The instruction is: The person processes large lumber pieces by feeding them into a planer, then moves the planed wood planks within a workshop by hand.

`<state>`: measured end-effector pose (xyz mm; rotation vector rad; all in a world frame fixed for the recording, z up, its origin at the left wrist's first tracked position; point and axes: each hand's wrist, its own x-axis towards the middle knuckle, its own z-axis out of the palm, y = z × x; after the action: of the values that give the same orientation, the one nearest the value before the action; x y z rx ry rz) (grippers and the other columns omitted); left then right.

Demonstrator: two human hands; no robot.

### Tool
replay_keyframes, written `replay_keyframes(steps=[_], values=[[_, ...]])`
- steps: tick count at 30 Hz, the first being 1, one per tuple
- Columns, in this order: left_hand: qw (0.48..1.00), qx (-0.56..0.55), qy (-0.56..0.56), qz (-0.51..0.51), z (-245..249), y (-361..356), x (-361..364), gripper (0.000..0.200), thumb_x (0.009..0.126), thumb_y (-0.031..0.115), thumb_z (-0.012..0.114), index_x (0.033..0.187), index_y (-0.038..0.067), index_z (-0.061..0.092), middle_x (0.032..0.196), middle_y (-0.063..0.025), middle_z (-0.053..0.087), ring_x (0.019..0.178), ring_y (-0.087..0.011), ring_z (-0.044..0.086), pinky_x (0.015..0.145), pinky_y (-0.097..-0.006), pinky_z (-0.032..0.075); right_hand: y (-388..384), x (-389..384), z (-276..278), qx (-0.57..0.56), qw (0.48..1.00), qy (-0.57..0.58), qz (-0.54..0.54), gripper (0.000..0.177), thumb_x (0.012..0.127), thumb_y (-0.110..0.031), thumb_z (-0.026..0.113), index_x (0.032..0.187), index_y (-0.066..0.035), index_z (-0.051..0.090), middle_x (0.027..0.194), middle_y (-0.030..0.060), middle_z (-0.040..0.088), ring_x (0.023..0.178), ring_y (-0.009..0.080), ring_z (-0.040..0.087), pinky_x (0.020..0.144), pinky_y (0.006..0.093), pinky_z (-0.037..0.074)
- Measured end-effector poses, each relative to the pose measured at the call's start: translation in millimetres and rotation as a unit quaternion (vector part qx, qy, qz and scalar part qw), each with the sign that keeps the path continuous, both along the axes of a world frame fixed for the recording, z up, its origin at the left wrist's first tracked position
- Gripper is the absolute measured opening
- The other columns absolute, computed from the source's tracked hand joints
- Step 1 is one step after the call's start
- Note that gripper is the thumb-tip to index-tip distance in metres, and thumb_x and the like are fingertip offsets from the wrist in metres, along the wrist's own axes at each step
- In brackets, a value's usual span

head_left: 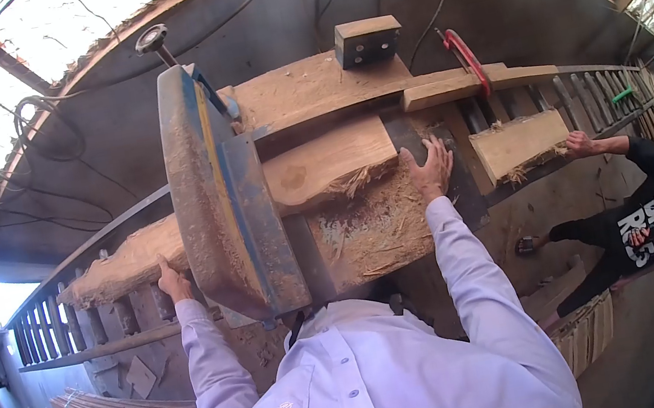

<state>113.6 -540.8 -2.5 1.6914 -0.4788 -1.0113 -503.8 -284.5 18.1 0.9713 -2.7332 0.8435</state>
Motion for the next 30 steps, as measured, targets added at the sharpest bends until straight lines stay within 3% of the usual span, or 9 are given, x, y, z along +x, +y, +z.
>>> replay_keyframes(steps=[3, 6, 9, 12, 16, 19, 23, 25, 30], values=[[0.99, -0.092, 0.086, -0.065, -15.1, 10.6, -18.0, 0.056, 0.086, 0.046, 0.076, 0.093, -0.008, 0.065, 0.081, -0.01, 0.067, 0.074, -0.0193, 0.063, 0.056, -0.0312, 0.048, -2.4, -2.3, 0.3, 0.012, 1.0, -0.011, -0.002, 0.083, 0.083, -0.074, 0.055, 0.135, -0.01, 0.052, 0.15, 0.0093, 0.042, 0.146, 0.0247, 0.028, 0.122, 0.0457, 0.01], [0.988, -0.075, 0.058, -0.12, 5.5, 30.3, -41.3, 0.06, 0.087, 0.051, 0.073, 0.085, -0.009, 0.066, 0.082, -0.0109, 0.067, 0.074, -0.017, 0.062, 0.063, -0.0319, 0.05, -6.5, -2.9, 0.1, 0.031, 0.999, 0.009, -0.009, 0.082, 0.085, -0.074, 0.053, 0.136, -0.011, 0.051, 0.15, 0.0089, 0.042, 0.146, 0.0243, 0.027, 0.122, 0.0456, 0.01], [0.974, -0.069, -0.11, -0.185, -54.2, 17.8, -22.9, 0.061, 0.087, 0.052, 0.072, 0.078, -0.008, 0.066, 0.082, -0.0127, 0.067, 0.074, -0.0165, 0.061, 0.068, -0.0319, 0.05, -10.1, -5.9, -1.0, 0.029, 0.999, -0.008, -0.019, 0.08, 0.086, -0.072, 0.053, 0.138, -0.011, 0.05, 0.151, 0.0087, 0.042, 0.146, 0.0241, 0.028, 0.122, 0.0456, 0.01], [0.966, -0.057, -0.123, -0.22, -21.1, 33.7, -39.5, 0.064, 0.088, 0.052, 0.071, 0.09, -0.011, 0.064, 0.087, -0.0153, 0.067, 0.075, -0.0202, 0.062, 0.074, -0.0349, 0.052, -11.5, -9.5, -9.4, 0.021, 0.999, 0.001, -0.028, 0.076, 0.088, -0.067, 0.054, 0.137, -0.011, 0.051, 0.151, 0.0089, 0.042, 0.145, 0.0239, 0.029, 0.122, 0.0448, 0.012], [0.984, 0.026, 0.063, -0.166, 17.3, 36.9, -42.4, 0.063, 0.092, 0.046, 0.067, 0.111, -0.013, 0.054, 0.103, -0.0176, 0.064, 0.085, -0.0299, 0.066, 0.081, -0.0472, 0.058, -11.6, -10.7, -9.3, 0.02, 0.999, 0.041, -0.023, 0.067, 0.088, -0.059, 0.06, 0.132, -0.008, 0.056, 0.147, 0.0125, 0.047, 0.141, 0.0273, 0.037, 0.118, 0.0455, 0.022], [0.985, -0.049, 0.15, -0.068, 31.3, 38.5, -19.9, 0.056, 0.093, 0.043, 0.067, 0.11, -0.009, 0.056, 0.108, -0.018, 0.062, 0.094, -0.0312, 0.066, 0.078, -0.0481, 0.06, -12.1, -14.9, -13.4, 0.008, 0.996, 0.085, 0.011, 0.062, 0.088, -0.054, 0.062, 0.127, -0.006, 0.06, 0.14, 0.0158, 0.054, 0.131, 0.0319, 0.048, 0.111, 0.0449, 0.033], [0.995, -0.056, 0.034, -0.074, 13.2, 17.0, 18.2, 0.055, 0.092, 0.041, 0.068, 0.111, -0.009, 0.056, 0.109, -0.0192, 0.063, 0.092, -0.0305, 0.067, 0.07, -0.0462, 0.062, -15.1, -10.2, -8.9, 0.008, 0.998, 0.068, 0.014, 0.063, 0.088, -0.055, 0.061, 0.126, -0.004, 0.06, 0.139, 0.0158, 0.055, 0.13, 0.0328, 0.049, 0.11, 0.0433, 0.034], [0.995, -0.06, 0.037, -0.07, 6.6, 15.9, 18.5, 0.051, 0.091, 0.044, 0.068, 0.108, -0.003, 0.058, 0.106, -0.0157, 0.065, 0.092, -0.028, 0.067, 0.07, -0.0451, 0.061, -15.5, -12.2, -16.4, 0.003, 0.998, 0.055, 0.006, 0.068, 0.088, -0.06, 0.058, 0.128, -0.005, 0.06, 0.142, 0.0151, 0.052, 0.134, 0.0308, 0.045, 0.113, 0.0439, 0.028], [0.996, -0.065, 0.02, -0.057, 13.3, 19.5, 10.4, 0.055, 0.088, 0.047, 0.071, 0.108, -0.002, 0.057, 0.105, -0.0152, 0.066, 0.087, -0.0265, 0.069, 0.067, -0.0433, 0.06, -11.5, -7.5, -6.6, 0.01, 1.0, 0.013, 0.009, 0.073, 0.089, -0.066, 0.053, 0.132, -0.006, 0.057, 0.147, 0.013, 0.047, 0.14, 0.0276, 0.038, 0.118, 0.046, 0.02]])
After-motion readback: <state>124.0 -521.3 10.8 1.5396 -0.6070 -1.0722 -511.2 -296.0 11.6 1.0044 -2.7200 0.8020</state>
